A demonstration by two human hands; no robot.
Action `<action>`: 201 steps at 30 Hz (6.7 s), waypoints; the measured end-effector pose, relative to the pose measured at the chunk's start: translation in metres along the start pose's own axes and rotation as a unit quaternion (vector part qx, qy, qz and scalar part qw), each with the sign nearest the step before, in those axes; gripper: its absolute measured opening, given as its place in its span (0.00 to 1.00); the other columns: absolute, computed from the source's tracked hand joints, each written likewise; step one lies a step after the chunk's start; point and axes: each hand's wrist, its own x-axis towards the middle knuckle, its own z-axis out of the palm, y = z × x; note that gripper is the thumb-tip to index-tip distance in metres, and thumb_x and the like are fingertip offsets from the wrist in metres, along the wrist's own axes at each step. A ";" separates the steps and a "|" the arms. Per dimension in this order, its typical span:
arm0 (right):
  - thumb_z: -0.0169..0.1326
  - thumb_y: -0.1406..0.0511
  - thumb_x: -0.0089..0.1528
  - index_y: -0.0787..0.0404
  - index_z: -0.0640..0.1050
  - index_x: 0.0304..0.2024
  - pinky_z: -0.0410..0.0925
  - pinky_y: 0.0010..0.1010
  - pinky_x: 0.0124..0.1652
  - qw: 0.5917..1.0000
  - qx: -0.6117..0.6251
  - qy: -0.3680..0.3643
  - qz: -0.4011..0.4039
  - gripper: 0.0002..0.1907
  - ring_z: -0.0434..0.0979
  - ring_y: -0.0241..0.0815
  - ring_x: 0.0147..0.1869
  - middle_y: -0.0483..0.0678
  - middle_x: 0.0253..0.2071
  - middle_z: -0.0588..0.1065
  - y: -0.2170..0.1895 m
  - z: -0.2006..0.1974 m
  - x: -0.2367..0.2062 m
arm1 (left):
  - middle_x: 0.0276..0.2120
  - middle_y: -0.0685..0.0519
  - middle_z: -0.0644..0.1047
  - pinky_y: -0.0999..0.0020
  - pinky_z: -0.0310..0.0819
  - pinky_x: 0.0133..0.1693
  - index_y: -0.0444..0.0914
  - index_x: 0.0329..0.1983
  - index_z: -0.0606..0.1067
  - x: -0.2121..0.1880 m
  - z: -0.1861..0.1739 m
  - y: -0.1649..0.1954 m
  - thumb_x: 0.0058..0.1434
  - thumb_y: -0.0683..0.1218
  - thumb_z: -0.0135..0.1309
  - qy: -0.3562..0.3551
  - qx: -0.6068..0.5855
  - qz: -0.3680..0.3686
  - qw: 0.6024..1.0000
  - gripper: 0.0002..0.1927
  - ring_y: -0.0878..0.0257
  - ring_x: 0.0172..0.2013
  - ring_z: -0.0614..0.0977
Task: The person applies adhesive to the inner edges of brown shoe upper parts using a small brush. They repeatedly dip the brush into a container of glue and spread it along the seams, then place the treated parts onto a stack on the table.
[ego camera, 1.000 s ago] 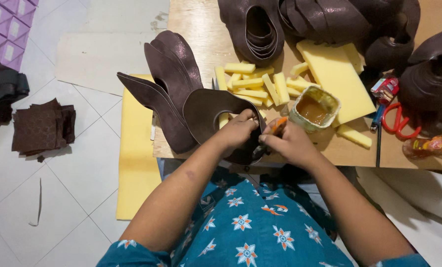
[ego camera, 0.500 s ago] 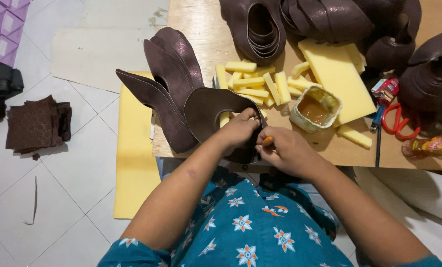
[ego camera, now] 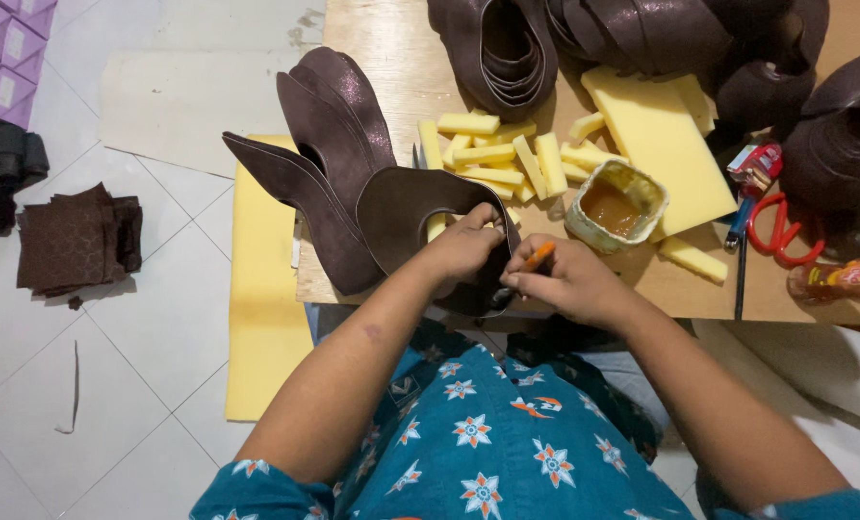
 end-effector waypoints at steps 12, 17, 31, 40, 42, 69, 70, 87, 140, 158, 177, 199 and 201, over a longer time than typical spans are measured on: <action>0.50 0.65 0.62 0.60 0.75 0.49 0.73 0.30 0.40 0.986 -0.020 0.160 -0.034 0.14 0.79 0.38 0.41 0.48 0.40 0.79 -0.018 -0.026 -0.003 | 0.28 0.54 0.71 0.62 0.66 0.29 0.41 0.44 0.72 0.009 0.005 -0.012 0.66 0.48 0.49 0.047 0.040 0.028 0.998 0.08 0.63 0.29 0.69; 0.60 0.54 0.60 0.63 0.78 0.44 0.70 0.42 0.41 0.934 -0.275 0.226 -0.030 0.20 0.79 0.56 0.41 0.58 0.37 0.78 -0.014 0.002 0.021 | 0.37 0.43 0.80 0.58 0.75 0.44 0.37 0.45 0.73 0.003 0.015 -0.020 0.65 0.48 0.52 0.113 0.153 0.171 0.967 0.11 0.51 0.40 0.81; 0.60 0.58 0.59 0.63 0.81 0.42 0.70 0.33 0.32 0.945 -0.142 0.290 0.054 0.15 0.78 0.40 0.28 0.49 0.27 0.79 -0.046 -0.077 0.019 | 0.44 0.40 0.78 0.51 0.74 0.46 0.36 0.52 0.71 -0.124 0.040 0.066 0.66 0.44 0.55 0.225 0.269 0.489 0.799 0.13 0.41 0.44 0.81; 0.57 0.64 0.63 0.62 0.76 0.36 0.64 0.30 0.23 0.909 0.011 0.416 0.004 0.07 0.77 0.36 0.25 0.43 0.25 0.72 -0.090 -0.172 0.076 | 0.37 0.37 0.78 0.46 0.70 0.42 0.35 0.46 0.71 -0.039 0.038 0.047 0.68 0.49 0.51 0.248 0.237 0.285 0.895 0.12 0.37 0.41 0.78; 0.56 0.65 0.63 0.61 0.76 0.36 0.64 0.30 0.22 0.900 0.016 0.435 0.015 0.06 0.75 0.37 0.24 0.43 0.25 0.72 -0.100 -0.194 0.101 | 0.37 0.38 0.77 0.43 0.69 0.41 0.37 0.43 0.72 -0.017 0.035 0.040 0.69 0.52 0.50 0.222 0.331 0.252 0.882 0.13 0.37 0.39 0.78; 0.52 0.64 0.72 0.75 0.74 0.46 0.72 0.32 0.24 0.917 0.047 0.393 0.042 0.15 0.87 0.46 0.34 0.55 0.35 0.75 -0.103 -0.370 0.421 | 0.34 0.41 0.75 0.48 0.73 0.44 0.37 0.48 0.74 0.039 -0.002 0.049 0.58 0.52 0.59 0.065 0.290 0.133 0.946 0.19 0.44 0.39 0.81; 0.52 0.64 0.71 0.73 0.73 0.47 0.73 0.32 0.25 0.923 0.043 0.381 0.011 0.14 0.87 0.46 0.34 0.55 0.37 0.76 -0.105 -0.369 0.416 | 0.35 0.42 0.75 0.48 0.73 0.44 0.38 0.48 0.74 0.039 -0.002 0.049 0.58 0.52 0.59 0.069 0.292 0.135 0.944 0.20 0.44 0.39 0.81; 0.44 0.67 0.71 0.74 0.71 0.60 0.73 0.41 0.43 0.978 0.131 0.158 -0.040 0.19 0.80 0.49 0.45 0.63 0.51 0.77 -0.125 -0.099 0.038 | 0.41 0.41 0.77 0.47 0.73 0.46 0.38 0.42 0.73 0.026 0.026 0.010 0.58 0.55 0.54 0.158 0.377 0.266 0.873 0.17 0.43 0.44 0.80; 0.54 0.60 0.64 0.59 0.73 0.58 0.67 0.27 0.25 0.997 0.055 -0.007 0.050 0.21 0.74 0.36 0.25 0.45 0.30 0.76 -0.047 0.091 0.083 | 0.48 0.46 0.78 0.71 0.76 0.50 0.34 0.59 0.60 -0.150 -0.065 -0.004 0.63 0.41 0.53 0.306 -0.365 0.251 0.843 0.24 0.63 0.47 0.80; 0.53 0.65 0.69 0.63 0.74 0.51 0.70 0.24 0.33 0.961 0.027 0.176 -0.210 0.10 0.80 0.33 0.36 0.46 0.36 0.78 -0.103 0.039 0.057 | 0.47 0.49 0.73 0.71 0.71 0.48 0.37 0.63 0.63 -0.200 -0.077 0.011 0.71 0.37 0.52 0.209 -0.287 0.443 0.823 0.19 0.66 0.43 0.75; 0.52 0.57 0.67 0.58 0.81 0.48 0.67 0.27 0.27 0.989 -0.010 0.118 0.087 0.15 0.73 0.36 0.24 0.53 0.30 0.79 -0.072 0.033 0.052 | 0.43 0.51 0.77 0.71 0.79 0.41 0.36 0.54 0.72 -0.190 -0.035 0.010 0.66 0.36 0.55 0.216 -0.046 0.366 0.904 0.14 0.65 0.39 0.81; 0.61 0.65 0.62 0.66 0.78 0.42 0.69 0.23 0.25 0.912 0.097 0.398 0.023 0.11 0.73 0.30 0.23 0.45 0.31 0.80 -0.026 0.005 -0.028 | 0.49 0.45 0.73 0.55 0.71 0.55 0.35 0.45 0.73 -0.167 0.035 0.060 0.51 0.37 0.56 0.285 0.328 0.548 0.715 0.17 0.49 0.53 0.76; 0.61 0.65 0.61 0.66 0.78 0.42 0.68 0.23 0.25 0.910 0.121 0.394 0.029 0.11 0.72 0.31 0.22 0.47 0.31 0.81 -0.025 0.009 -0.030 | 0.49 0.44 0.74 0.50 0.70 0.57 0.34 0.46 0.74 -0.154 0.041 0.076 0.50 0.39 0.59 0.258 0.398 0.545 0.691 0.19 0.45 0.54 0.76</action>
